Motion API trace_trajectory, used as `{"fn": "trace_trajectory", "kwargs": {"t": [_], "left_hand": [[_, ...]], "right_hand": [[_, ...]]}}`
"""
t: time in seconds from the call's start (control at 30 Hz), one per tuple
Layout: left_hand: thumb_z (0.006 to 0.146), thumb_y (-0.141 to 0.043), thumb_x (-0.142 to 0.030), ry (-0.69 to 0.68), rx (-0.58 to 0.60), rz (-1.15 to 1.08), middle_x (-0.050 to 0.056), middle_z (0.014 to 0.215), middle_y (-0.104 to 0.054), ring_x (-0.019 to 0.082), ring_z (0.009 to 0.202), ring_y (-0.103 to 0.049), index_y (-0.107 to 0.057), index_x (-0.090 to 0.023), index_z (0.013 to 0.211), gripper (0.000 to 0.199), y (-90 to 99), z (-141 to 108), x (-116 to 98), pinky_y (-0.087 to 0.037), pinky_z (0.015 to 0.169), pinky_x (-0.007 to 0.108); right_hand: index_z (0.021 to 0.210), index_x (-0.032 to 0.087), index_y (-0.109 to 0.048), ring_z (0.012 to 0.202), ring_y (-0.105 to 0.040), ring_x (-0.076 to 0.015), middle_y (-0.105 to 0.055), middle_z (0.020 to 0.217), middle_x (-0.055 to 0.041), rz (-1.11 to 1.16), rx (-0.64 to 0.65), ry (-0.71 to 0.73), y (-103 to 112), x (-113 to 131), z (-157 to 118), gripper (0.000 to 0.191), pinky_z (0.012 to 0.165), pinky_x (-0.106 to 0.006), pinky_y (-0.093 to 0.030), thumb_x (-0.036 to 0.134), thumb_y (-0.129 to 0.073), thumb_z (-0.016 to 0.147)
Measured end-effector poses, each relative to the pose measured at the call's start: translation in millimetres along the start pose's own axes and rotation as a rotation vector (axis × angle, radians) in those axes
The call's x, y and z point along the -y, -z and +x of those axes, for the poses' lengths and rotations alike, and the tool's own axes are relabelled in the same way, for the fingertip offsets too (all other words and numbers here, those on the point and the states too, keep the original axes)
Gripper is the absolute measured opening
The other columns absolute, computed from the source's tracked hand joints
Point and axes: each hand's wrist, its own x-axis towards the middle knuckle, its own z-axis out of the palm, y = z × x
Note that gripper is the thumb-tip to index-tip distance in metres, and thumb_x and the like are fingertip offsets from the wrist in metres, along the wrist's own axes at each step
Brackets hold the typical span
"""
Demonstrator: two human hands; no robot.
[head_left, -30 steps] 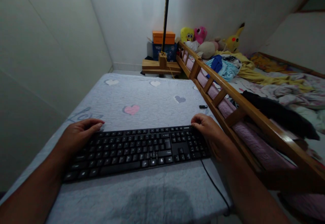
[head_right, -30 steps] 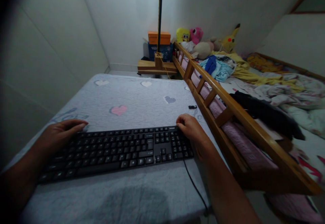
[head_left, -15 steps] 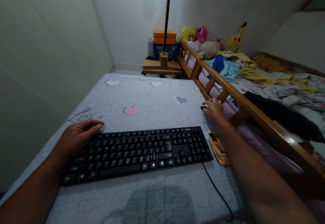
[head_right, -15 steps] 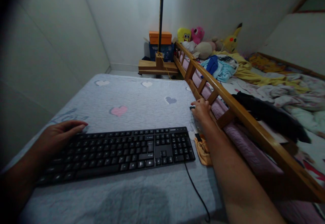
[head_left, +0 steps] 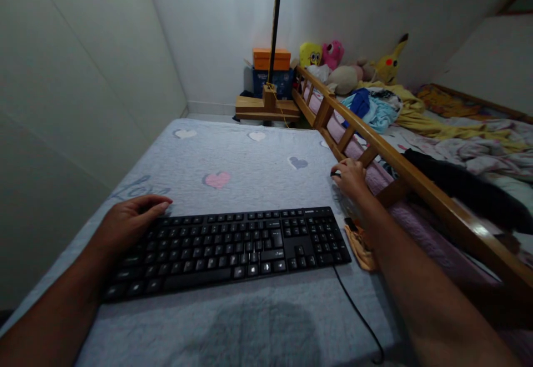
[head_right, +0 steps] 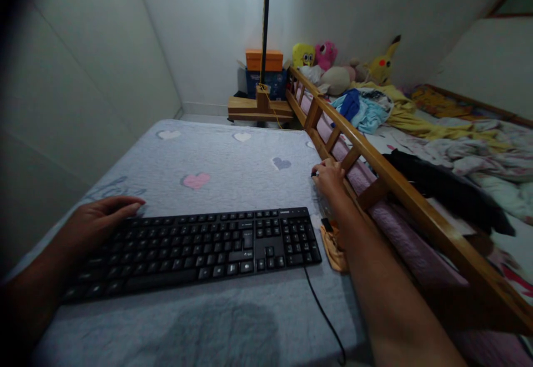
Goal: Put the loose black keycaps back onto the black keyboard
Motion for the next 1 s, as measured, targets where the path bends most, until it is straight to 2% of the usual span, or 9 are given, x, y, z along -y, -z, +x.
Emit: {"fn": "trace_trajectory", "kwargs": {"t": [0.1,0.17,0.23,0.3,0.4,0.57,0.87,1.0], "left_hand": [[0.065,-0.066,-0.061,0.005,0.003,0.003,0.006,0.098,-0.076,0.029,0.094,-0.067,-0.073,-0.02,0.096,0.053,-0.1,-0.8,-1.8,-0.047,0.087,0.037],[0.064,-0.066,-0.062,0.016,0.007,-0.002,0.006,0.098,-0.076,0.029,0.093,-0.067,-0.073,-0.019,0.096,0.054,0.1,-1.7,-2.7,-0.047,0.085,0.037],[0.063,-0.066,-0.062,0.019,0.008,-0.011,0.007,0.097,-0.076,0.029,0.093,-0.067,-0.073,-0.019,0.096,0.054,0.6,-2.3,-3.0,-0.047,0.085,0.036],[0.063,-0.066,-0.061,0.007,0.007,-0.012,0.007,0.097,-0.076,0.029,0.094,-0.067,-0.073,-0.019,0.095,0.054,0.9,-2.4,-2.7,-0.047,0.085,0.036],[0.063,-0.066,-0.061,-0.01,-0.002,-0.002,0.007,0.098,-0.076,0.029,0.095,-0.067,-0.073,-0.019,0.095,0.053,1.0,-1.6,-2.0,-0.047,0.086,0.036],[0.063,-0.066,-0.06,0.008,-0.011,-0.008,0.007,0.097,-0.076,0.029,0.093,-0.067,-0.073,-0.019,0.095,0.053,0.2,-0.5,-0.7,-0.048,0.083,0.035],[0.064,-0.066,-0.06,0.001,-0.014,0.019,0.004,0.094,-0.076,0.026,0.089,-0.068,-0.074,-0.021,0.094,0.05,-0.3,-1.4,-2.2,-0.049,0.079,0.033],[0.063,-0.066,-0.06,-0.014,-0.021,0.031,0.005,0.094,-0.076,0.027,0.092,-0.068,-0.074,-0.021,0.092,0.05,-0.2,-1.9,-5.4,-0.049,0.084,0.035]], "right_hand": [[0.095,0.019,-0.072,0.095,-0.061,-0.023,-0.068,0.101,-0.0077,0.219,0.123,0.108,22.6,11.4,-19.2,0.015,0.087,-0.036,-0.045,0.018,-0.063,0.083],[0.096,0.019,-0.071,0.086,-0.063,-0.0202,-0.07,0.093,-0.0047,0.401,0.209,0.154,37.3,19.9,-39.8,0.015,0.082,-0.033,-0.047,0.021,-0.064,0.082],[0.093,0.02,-0.07,0.086,-0.064,-0.0196,-0.07,0.091,-0.0035,0.491,0.285,0.23,47.4,28.4,-62.5,0.014,0.082,-0.032,-0.048,0.022,-0.065,0.08],[0.092,0.021,-0.07,0.089,-0.064,-0.0195,-0.07,0.093,-0.0033,0.549,0.325,0.259,50.6,35.8,-82.5,0.014,0.084,-0.032,-0.048,0.02,-0.065,0.079],[0.088,0.021,-0.07,0.09,-0.064,-0.0196,-0.069,0.092,-0.0032,0.541,0.334,0.235,43.4,43.0,-100.9,0.014,0.085,-0.032,-0.048,0.014,-0.065,0.076],[0.088,0.021,-0.071,0.092,-0.062,-0.0199,-0.065,0.092,-0.0039,0.503,0.36,0.218,27.0,45.9,-106.0,0.015,0.085,-0.033,-0.047,0.012,-0.063,0.078],[0.099,0.021,-0.072,0.094,-0.062,-0.0199,-0.064,0.096,-0.005,0.517,0.371,0.213,28.1,45.5,-110.0,0.019,0.087,-0.033,-0.047,0.017,-0.059,0.086],[0.098,0.021,-0.073,0.093,-0.062,-0.0198,-0.065,0.094,-0.0055,0.523,0.335,0.212,25.0,45.6,-111.6,0.021,0.086,-0.033,-0.046,0.021,-0.053,0.091]]}}
